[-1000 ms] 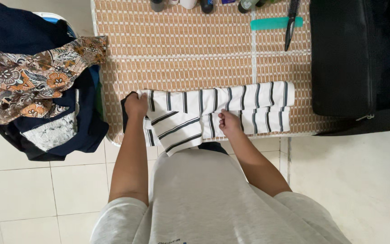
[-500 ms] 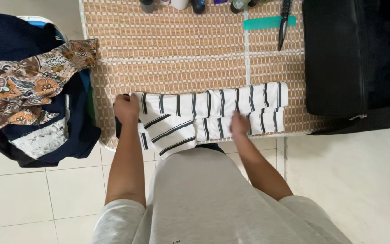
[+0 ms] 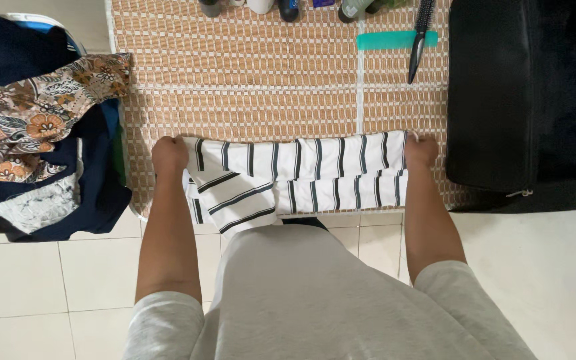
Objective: The person folds a striped shirt on a table, then places it into a black suitcase. They also pack a hairbrush, a comb, and several small toiletry bottles into the suitcase.
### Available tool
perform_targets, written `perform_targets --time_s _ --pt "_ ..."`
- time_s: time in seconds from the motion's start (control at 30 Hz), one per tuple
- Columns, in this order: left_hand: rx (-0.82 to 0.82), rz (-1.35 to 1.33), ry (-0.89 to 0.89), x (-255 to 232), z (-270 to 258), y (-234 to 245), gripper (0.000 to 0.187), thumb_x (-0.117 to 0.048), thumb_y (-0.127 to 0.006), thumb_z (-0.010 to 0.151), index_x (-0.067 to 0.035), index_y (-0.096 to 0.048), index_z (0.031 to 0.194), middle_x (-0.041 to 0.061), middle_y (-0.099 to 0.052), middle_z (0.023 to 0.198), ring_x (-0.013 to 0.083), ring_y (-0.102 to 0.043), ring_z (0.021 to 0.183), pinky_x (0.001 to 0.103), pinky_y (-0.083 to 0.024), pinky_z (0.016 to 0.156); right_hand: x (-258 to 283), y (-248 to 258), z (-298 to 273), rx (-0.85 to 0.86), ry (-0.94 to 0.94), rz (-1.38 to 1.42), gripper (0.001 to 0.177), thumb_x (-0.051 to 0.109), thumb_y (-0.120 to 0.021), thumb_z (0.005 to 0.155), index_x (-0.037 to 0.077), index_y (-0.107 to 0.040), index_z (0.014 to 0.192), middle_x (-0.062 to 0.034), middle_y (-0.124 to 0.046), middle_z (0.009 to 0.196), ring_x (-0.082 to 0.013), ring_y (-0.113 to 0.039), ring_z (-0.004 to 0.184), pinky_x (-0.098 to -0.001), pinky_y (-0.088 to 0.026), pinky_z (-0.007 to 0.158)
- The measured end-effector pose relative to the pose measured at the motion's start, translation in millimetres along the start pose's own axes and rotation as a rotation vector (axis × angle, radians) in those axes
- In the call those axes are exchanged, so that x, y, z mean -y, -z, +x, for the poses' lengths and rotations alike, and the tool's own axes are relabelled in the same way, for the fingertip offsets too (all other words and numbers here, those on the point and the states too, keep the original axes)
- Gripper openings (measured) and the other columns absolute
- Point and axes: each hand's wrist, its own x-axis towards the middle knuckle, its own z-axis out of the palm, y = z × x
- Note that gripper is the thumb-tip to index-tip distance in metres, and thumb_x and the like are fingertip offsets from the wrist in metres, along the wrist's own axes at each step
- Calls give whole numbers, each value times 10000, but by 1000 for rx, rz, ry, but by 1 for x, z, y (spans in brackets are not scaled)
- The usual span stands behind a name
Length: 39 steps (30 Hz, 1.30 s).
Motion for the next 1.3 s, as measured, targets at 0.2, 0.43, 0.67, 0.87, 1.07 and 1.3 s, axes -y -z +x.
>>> perform_targets --time_s 0.2,0.43,0.67,0.87,1.07,1.3 --pt "-86 -197 122 5 3 -9 361 -302 -553 1017 24 -686 1094 251 -692 1145 409 -684 1035 460 -535 907 0 -1 9 59 1 -113 396 299 -759 891 -72 -749 1030 -291 -686 1236 -401 -671 1142 -419 -521 1013" --pt "-539 7 -296 -51 -76 -11 284 -159 -672 896 11 -609 1114 184 -624 1077 335 -579 1010 483 -445 859 53 6 -40 -109 203 -283 724 323 -688 976 -101 -365 1467 -337 -343 1499 -489 -340 1394 -563 -283 1142" --pt "-187 352 -796 -108 -172 -88 538 -282 -538 979 -100 -467 1480 125 -375 1592 307 -323 1474 652 -230 1198 176 -52 -227 481 834 -175 562 74 -561 955 21 -426 1498 -204 -265 1668 -357 -170 1569 -514 -90 1281" --pt "139 585 -555 -105 -164 -82 825 -745 -312 920 -354 -123 1622 -22 65 1709 260 63 1565 879 23 1024 172 -31 -233 602 959 -419 669 452 -345 1036 148 -206 1616 -103 -91 1710 -272 -35 1566 -540 11 1237" --pt "29 502 -560 -98 -160 -84 917 -863 -336 851 -405 -149 1623 -19 61 1724 270 46 1582 891 50 1021 91 8 -143 507 684 -561 659 494 -346 1077 221 -162 1649 -133 -56 1721 -299 -29 1598 -578 37 1249" --pt "-16 467 -585 -88 -155 -96 905 -843 -363 853 -394 -183 1617 12 -7 1727 285 23 1574 897 75 1000 23 51 -73 428 403 -534 667 520 -214 1060 237 -90 1651 -152 24 1715 -392 28 1570 -593 62 1236"
